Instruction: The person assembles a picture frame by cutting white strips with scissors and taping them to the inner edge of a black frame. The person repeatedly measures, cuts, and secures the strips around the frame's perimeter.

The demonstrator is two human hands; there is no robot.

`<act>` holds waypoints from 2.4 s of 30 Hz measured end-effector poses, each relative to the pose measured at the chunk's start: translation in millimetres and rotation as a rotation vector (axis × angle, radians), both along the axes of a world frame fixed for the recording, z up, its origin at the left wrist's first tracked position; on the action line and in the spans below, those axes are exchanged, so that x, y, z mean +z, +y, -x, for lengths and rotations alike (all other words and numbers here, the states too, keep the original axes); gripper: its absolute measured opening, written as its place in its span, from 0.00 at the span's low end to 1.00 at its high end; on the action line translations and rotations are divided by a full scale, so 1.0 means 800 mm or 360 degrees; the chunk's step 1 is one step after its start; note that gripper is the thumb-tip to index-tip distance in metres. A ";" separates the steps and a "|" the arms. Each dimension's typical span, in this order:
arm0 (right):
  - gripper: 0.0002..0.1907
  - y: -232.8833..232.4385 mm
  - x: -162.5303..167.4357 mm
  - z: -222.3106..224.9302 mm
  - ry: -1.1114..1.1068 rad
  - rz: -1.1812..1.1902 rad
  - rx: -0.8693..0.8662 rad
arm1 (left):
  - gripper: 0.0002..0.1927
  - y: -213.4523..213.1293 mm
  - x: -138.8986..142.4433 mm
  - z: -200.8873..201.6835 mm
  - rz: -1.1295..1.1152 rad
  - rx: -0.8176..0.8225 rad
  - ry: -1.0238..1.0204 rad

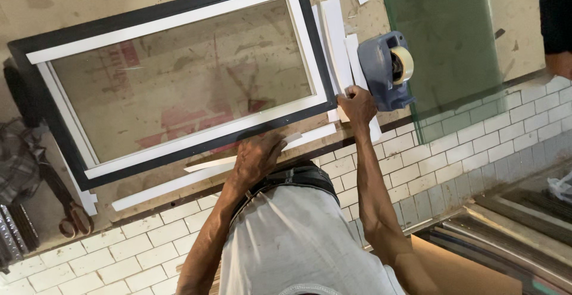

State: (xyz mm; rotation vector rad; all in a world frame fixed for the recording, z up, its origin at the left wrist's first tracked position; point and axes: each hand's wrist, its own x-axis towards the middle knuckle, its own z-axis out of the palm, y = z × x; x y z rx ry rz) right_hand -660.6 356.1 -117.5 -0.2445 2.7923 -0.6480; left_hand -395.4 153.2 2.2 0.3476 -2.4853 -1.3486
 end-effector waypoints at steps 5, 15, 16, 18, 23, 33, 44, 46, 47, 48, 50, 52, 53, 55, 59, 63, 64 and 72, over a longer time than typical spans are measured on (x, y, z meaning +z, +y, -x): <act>0.16 0.006 0.032 -0.012 -0.0140 0.0243 -0.0145 | 0.07 -0.001 0.003 0.000 -0.0017 0.0011 -0.0024; 0.15 0.024 0.253 -0.065 0.0175 0.0696 0.1026 | 0.09 -0.021 0.107 0.024 0.0509 -0.0160 0.0442; 0.16 0.019 0.276 -0.066 0.0165 0.0588 0.1159 | 0.10 -0.023 0.120 0.030 0.0620 -0.0185 0.0529; 0.17 -0.003 0.312 -0.068 0.0129 0.0500 0.1414 | 0.09 -0.027 0.136 0.047 0.0680 -0.0163 0.0619; 0.16 -0.081 0.373 -0.031 -0.0004 0.0461 0.1859 | 0.11 -0.050 0.118 0.075 0.0289 -0.0394 0.0384; 0.23 -0.172 0.364 -0.022 -0.1085 0.0794 0.1299 | 0.28 -0.057 0.083 0.080 0.0776 0.0261 0.0837; 0.39 -0.181 0.408 -0.025 -0.1265 0.1565 0.1404 | 0.16 -0.083 0.050 0.087 -0.0354 0.0163 0.0629; 0.32 -0.194 0.387 -0.048 -0.0985 0.1405 0.1387 | 0.10 -0.098 0.053 0.095 -0.0769 -0.0151 0.0711; 0.29 -0.200 0.373 -0.059 -0.0835 0.1335 0.1355 | 0.12 -0.105 0.055 0.101 -0.0690 -0.0196 0.0687; 0.23 -0.206 0.361 -0.067 -0.0745 0.1441 0.1359 | 0.15 -0.113 0.057 0.107 -0.0615 -0.0243 0.0660; 0.12 -0.212 0.338 -0.081 -0.0587 0.1638 0.1358 | 0.16 -0.122 0.055 0.115 -0.0547 -0.0289 0.0679; 0.11 -0.214 0.325 -0.089 -0.0483 0.1811 0.1322 | 0.15 -0.130 0.044 0.121 -0.0542 -0.0297 0.0784; 0.10 -0.215 0.321 -0.093 -0.0437 0.1892 0.1297 | 0.18 -0.132 0.034 0.124 -0.0514 -0.0136 0.0714; 0.10 -0.221 0.313 -0.101 -0.0595 0.1947 0.1124 | 0.26 -0.133 0.007 0.134 -0.0459 0.0161 0.0572; 0.11 -0.246 0.289 -0.115 -0.0571 0.2001 0.1151 | 0.16 -0.133 -0.054 0.154 -0.0292 0.0184 0.0634; 0.11 -0.261 0.260 -0.117 -0.0615 0.1792 0.0869 | 0.14 -0.132 -0.092 0.159 -0.0566 0.0222 0.0150; 0.12 -0.263 0.254 -0.116 -0.0616 0.1795 0.0821 | 0.15 -0.131 -0.096 0.159 -0.0695 0.0259 -0.0167; 0.14 -0.276 0.238 -0.117 -0.0560 0.1781 0.0842 | 0.09 -0.136 -0.098 0.154 -0.0856 0.0100 0.0483</act>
